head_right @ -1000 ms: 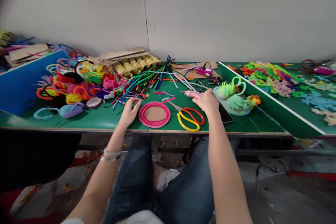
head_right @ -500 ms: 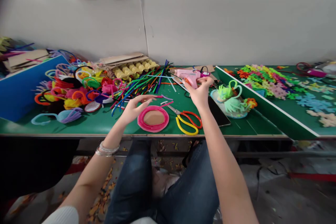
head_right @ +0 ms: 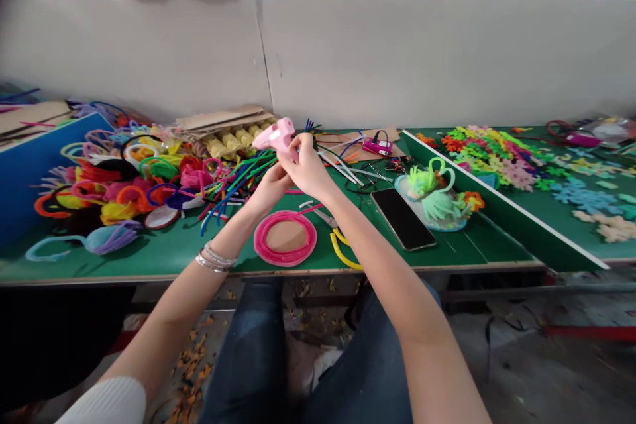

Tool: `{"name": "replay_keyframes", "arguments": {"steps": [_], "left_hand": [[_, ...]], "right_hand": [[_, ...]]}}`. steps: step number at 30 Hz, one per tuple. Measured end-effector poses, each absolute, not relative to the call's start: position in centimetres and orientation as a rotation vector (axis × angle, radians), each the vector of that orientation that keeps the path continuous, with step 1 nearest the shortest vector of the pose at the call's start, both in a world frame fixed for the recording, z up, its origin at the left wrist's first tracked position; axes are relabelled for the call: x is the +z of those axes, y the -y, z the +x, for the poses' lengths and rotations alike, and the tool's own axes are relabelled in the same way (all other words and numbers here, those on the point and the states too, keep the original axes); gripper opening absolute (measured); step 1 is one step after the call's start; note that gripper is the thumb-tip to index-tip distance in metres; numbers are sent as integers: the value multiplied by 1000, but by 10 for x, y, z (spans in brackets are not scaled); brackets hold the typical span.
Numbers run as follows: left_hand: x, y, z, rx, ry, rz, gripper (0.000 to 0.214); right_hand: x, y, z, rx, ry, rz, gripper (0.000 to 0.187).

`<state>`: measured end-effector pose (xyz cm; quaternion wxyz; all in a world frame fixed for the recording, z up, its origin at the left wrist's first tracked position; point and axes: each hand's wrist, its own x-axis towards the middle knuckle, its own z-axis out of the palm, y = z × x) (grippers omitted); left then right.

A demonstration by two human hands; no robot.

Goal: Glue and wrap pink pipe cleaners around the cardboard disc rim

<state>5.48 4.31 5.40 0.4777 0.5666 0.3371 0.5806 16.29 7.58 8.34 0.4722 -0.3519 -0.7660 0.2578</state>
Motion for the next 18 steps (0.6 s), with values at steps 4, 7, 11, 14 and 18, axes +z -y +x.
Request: {"name": "replay_keyframes", "arguments": {"steps": [4,7,11,14,18], "left_hand": [[44,-48,43,1470,-883,1216,24],[38,-49,35,1466,-937,1165,23],[32,-52,31,1445,-992,1146,20],[29,-54,28,1428,-998,1160,15],[29,-53,24,1423,-1004,1192,16]], "right_hand": [[74,-102,204,568,1906,-993,24],[47,-136,232,539,2056,-1461,16],[7,-165,233,489,2125,-1607,32],[-4,-172,219,408,2158,-1637,31],[5,-172,216,355,2214,-1635,23]]}}
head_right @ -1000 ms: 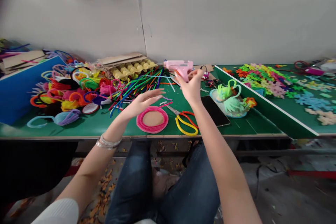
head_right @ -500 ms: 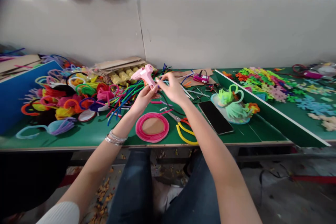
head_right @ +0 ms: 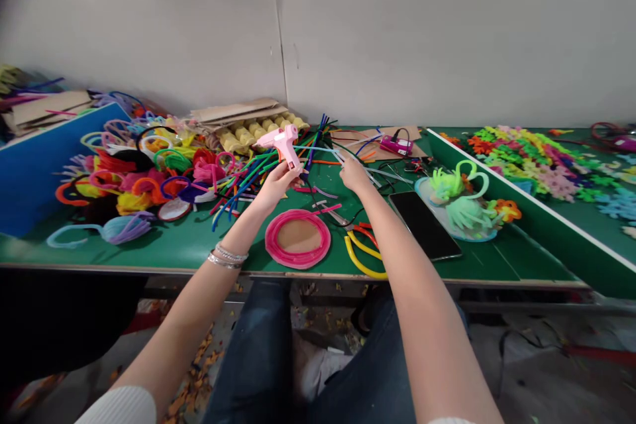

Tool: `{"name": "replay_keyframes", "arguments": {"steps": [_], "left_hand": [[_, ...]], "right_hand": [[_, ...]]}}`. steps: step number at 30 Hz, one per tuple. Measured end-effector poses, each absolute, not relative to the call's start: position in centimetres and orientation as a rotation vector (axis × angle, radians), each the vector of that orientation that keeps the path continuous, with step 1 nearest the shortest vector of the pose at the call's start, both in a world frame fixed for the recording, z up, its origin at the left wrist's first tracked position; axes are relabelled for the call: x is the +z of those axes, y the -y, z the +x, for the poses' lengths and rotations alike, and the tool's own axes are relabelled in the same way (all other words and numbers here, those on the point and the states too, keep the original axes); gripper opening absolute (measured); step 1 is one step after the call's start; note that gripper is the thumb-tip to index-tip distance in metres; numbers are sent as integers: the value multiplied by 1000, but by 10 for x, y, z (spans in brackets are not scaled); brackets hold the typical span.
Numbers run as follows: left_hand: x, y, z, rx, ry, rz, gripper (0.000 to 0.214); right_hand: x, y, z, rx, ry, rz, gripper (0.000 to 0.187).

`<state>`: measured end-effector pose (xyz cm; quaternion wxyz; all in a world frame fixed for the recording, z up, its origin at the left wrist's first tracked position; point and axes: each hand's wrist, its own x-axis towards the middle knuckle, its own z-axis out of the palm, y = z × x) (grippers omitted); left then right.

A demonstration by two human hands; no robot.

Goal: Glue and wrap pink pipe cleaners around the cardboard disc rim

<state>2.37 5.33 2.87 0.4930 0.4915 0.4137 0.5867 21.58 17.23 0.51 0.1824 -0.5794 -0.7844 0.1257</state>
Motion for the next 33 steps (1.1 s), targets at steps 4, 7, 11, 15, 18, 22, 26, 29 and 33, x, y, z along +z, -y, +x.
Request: {"name": "replay_keyframes", "arguments": {"steps": [4,7,11,15,18,22,26,29,33], "left_hand": [[28,-53,22,1422,-1025,1198,23],[27,-54,23,1421,-1027,1200,24],[24,-55,23,1414,-1006,1195,26],[21,-57,20,1407,-983,1202,29],[21,-59,18,1402,-990,1204,29],[23,-59,16,1418,-983,1176,27],[23,-57,17,1410,-963,1187,26],[21,-57,18,1394,-966,1215,25],[16,-58,17,1396,-1007,1241,25]], "right_hand": [[15,-159,235,372,2273,-1606,29],[16,-144,242,393,2326,-1560,32],[14,-138,231,337,2348,-1515,41],[7,-152,207,291,2253,-1599,49],[2,-163,194,359,2225,-1618,37],[5,-163,196,449,2175,-1601,33],[21,-144,217,473,2068,-1554,30],[38,-122,241,471,1975,-1521,30],[62,-89,265,525,1721,-1319,27]]}}
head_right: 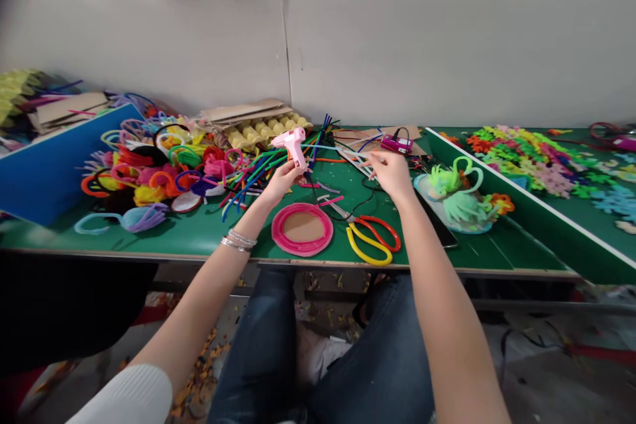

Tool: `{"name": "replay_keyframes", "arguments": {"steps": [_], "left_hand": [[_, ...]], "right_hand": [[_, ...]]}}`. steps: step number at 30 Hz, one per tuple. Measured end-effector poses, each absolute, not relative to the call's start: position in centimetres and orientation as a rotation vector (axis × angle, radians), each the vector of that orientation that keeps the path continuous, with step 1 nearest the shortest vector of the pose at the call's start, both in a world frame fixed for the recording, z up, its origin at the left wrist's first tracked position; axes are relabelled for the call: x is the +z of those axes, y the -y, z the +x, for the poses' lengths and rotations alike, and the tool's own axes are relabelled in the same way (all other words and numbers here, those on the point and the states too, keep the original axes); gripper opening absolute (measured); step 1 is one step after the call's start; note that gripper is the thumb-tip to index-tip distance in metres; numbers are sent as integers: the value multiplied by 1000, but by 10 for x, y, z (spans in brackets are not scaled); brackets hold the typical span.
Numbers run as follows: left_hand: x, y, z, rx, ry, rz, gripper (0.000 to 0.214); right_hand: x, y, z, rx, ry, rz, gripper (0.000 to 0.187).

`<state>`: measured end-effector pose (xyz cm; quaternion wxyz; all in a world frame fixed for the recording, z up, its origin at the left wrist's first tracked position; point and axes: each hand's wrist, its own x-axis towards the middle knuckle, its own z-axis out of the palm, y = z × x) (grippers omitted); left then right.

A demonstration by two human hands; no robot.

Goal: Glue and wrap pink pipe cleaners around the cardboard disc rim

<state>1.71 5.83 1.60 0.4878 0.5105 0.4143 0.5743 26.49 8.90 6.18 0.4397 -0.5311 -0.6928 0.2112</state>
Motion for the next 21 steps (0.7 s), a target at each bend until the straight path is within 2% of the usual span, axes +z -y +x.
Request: {"name": "replay_keyframes", "arguments": {"steps": [4,10,12,16,21], "left_hand": [[15,-58,16,1403,-1005,1256,24],[19,-52,17,1353,-965,1305,31],[21,-50,18,1335,-944,1331,32],[22,-47,20,1312,-907,1372,32],[18,-48,21,1294,-877,1356,32]], "right_hand": [[73,-67,269,451,1619,-1227,34],[57,-68,260,506,1836,-1284,44],[57,-67,256,510,1757,-1261,46],[72,-53,242,462,1370,-943,44],[85,-32,226,563,1313,-734,37]]}}
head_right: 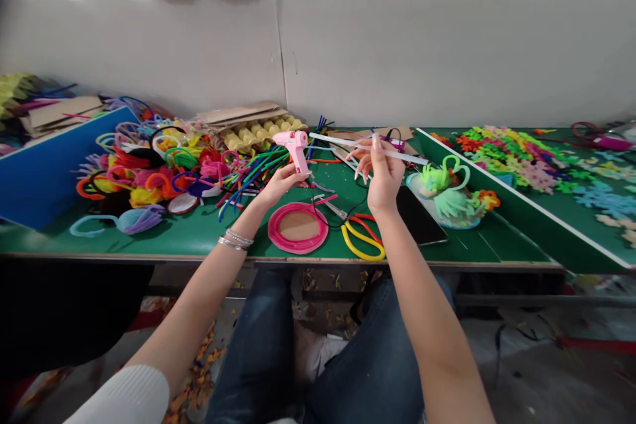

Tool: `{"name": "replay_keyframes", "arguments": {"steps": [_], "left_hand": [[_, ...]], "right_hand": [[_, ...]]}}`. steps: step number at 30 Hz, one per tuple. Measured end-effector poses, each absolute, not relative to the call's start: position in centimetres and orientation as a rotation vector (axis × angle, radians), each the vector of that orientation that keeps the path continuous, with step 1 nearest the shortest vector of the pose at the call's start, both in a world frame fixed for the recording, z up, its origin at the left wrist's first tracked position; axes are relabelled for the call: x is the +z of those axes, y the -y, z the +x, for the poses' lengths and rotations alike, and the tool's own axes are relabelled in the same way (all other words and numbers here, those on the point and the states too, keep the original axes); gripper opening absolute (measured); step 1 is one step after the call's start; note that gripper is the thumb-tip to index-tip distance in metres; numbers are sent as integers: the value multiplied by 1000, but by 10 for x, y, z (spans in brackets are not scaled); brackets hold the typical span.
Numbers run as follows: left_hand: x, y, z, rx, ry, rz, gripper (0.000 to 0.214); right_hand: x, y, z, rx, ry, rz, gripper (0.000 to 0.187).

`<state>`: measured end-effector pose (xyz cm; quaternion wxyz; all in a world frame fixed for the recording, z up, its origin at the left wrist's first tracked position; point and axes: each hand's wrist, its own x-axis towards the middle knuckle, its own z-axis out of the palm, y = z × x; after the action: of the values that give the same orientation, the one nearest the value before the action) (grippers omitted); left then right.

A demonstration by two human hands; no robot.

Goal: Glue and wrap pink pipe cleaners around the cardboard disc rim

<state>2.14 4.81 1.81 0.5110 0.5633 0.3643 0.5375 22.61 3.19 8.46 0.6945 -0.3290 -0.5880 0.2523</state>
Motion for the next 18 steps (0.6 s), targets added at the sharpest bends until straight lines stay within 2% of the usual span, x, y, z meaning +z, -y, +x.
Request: {"name": "replay_keyframes", "arguments": {"steps": [18], "left_hand": [[14,-50,18,1252,-791,1422,36]], "right_hand": [[75,-36,223,602,1397,-742,35]]}}
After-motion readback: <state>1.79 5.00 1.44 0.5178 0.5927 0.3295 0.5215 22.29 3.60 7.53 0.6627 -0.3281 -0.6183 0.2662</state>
